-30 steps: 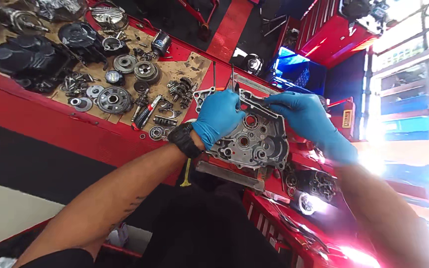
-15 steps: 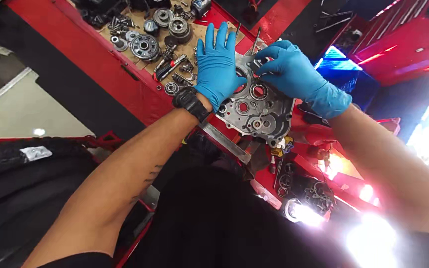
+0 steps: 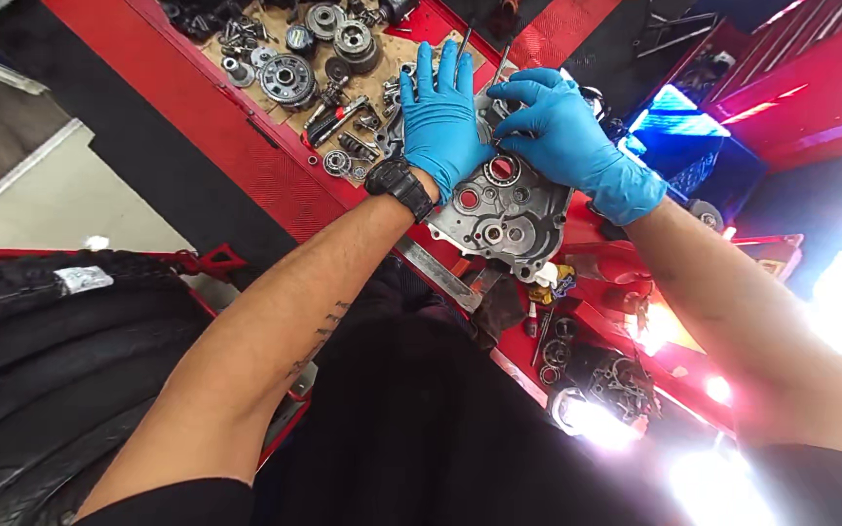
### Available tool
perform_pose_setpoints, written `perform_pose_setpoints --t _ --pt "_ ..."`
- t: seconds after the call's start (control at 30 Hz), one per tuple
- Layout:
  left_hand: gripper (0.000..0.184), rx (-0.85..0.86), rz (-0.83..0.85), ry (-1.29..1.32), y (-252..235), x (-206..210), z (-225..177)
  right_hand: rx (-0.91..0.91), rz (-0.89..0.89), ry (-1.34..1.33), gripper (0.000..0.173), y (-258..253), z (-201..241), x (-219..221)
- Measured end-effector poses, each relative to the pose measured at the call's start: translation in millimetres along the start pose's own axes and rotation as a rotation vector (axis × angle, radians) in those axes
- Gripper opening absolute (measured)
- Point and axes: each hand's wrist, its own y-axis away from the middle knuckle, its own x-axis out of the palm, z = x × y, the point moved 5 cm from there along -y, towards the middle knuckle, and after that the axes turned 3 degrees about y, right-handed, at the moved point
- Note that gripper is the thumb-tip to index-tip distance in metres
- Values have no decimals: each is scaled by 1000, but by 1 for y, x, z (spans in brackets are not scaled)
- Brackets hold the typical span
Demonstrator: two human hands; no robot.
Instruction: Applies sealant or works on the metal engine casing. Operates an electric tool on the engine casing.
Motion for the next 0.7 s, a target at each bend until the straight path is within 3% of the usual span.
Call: perform_pose_setpoints --t 0.53,0.7 --pt "119 8 16 41 -1 2 -3 -10 11 139 15 -2 9 6" --pt "77 54 46 100 2 -5 2 0 33 158 16 -4 10 6"
